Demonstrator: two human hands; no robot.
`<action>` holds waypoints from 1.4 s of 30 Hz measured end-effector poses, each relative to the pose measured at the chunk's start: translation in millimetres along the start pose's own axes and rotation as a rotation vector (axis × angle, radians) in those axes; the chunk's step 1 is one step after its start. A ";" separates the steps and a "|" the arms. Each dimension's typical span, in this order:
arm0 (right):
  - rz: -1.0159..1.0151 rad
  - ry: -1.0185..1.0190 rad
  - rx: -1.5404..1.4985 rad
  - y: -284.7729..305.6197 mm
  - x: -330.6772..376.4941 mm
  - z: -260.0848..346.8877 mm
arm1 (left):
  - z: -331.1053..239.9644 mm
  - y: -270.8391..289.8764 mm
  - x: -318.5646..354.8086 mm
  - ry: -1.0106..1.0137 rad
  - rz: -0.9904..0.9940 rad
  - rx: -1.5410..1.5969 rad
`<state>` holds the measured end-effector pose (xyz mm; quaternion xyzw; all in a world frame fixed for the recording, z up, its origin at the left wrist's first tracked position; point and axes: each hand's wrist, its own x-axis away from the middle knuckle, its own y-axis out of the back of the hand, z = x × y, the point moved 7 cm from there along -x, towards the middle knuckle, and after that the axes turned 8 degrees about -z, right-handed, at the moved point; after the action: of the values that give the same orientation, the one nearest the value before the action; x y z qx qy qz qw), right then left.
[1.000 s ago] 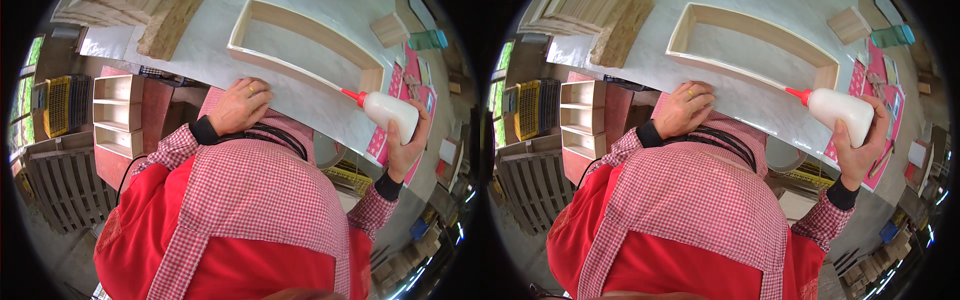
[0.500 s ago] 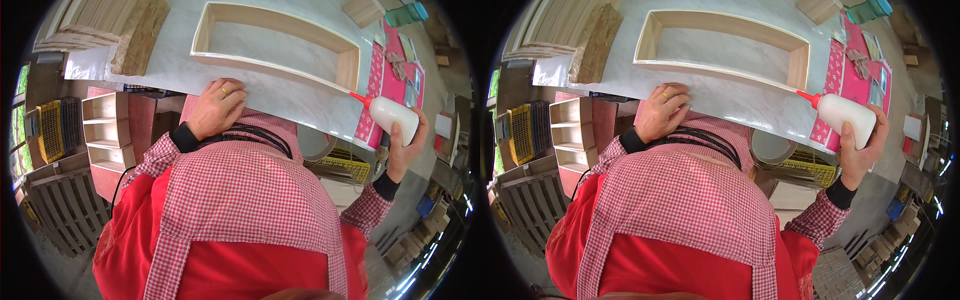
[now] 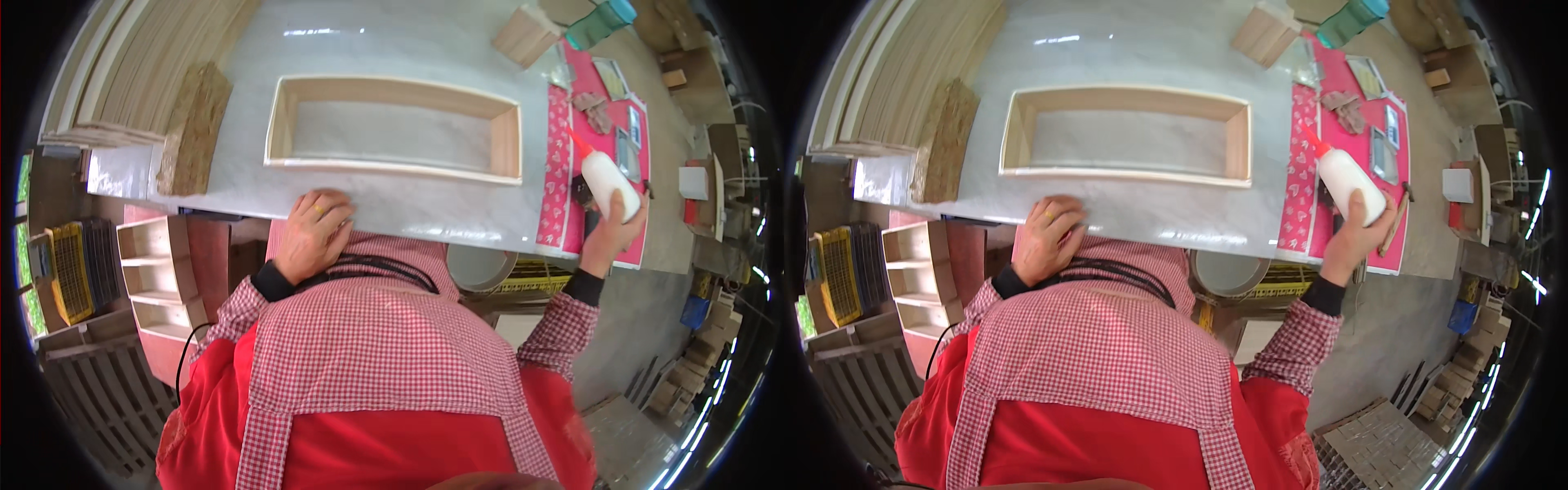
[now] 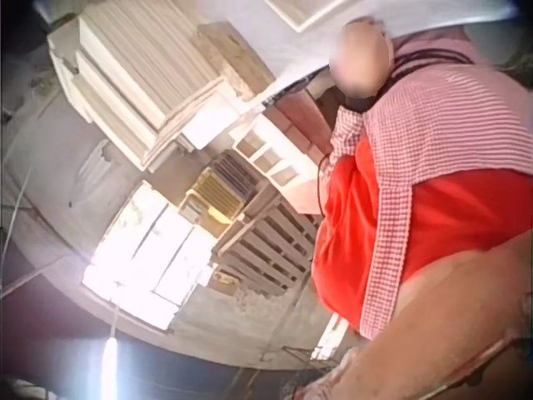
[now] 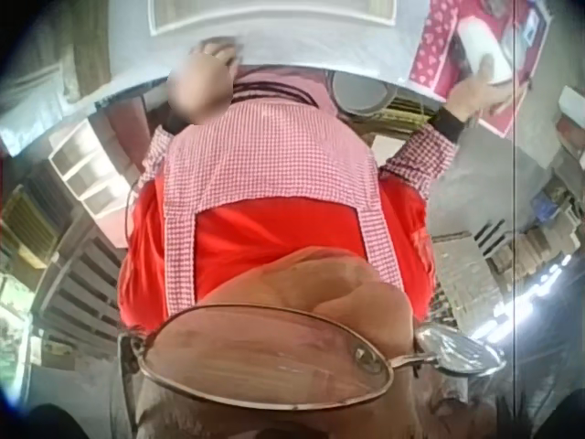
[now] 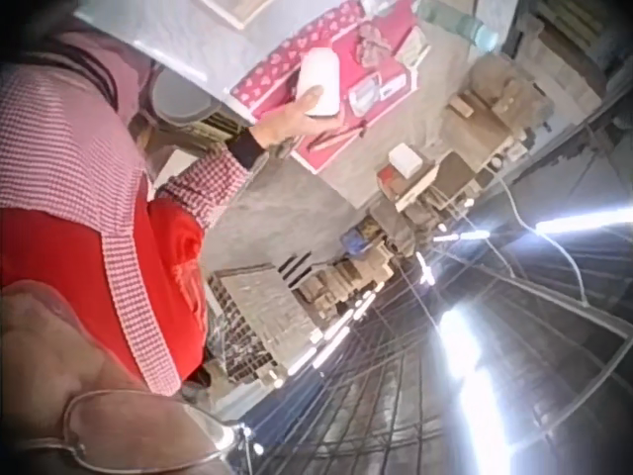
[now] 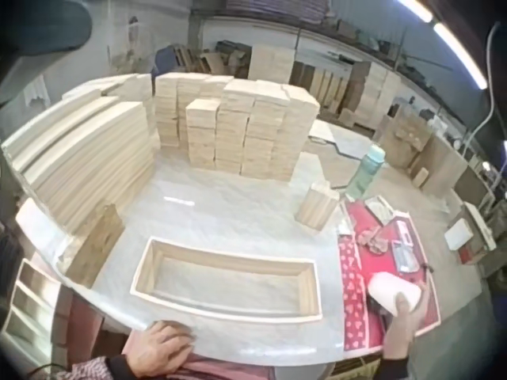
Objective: Assembling small wooden boxes by applying glue to the joints and securing them with a pneumatic nail gun.
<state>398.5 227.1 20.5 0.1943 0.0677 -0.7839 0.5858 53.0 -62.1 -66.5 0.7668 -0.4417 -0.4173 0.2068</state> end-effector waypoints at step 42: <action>-0.263 -1.488 1.372 470.4 414.4 -253.1 | 8.8 -11.6 1.1 -0.018 0.081 0.016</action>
<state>801.3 -201.3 -313.1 -0.0572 -0.7565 -0.6338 0.1511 51.9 -56.5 -80.0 0.7461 -0.4776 -0.4118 0.2135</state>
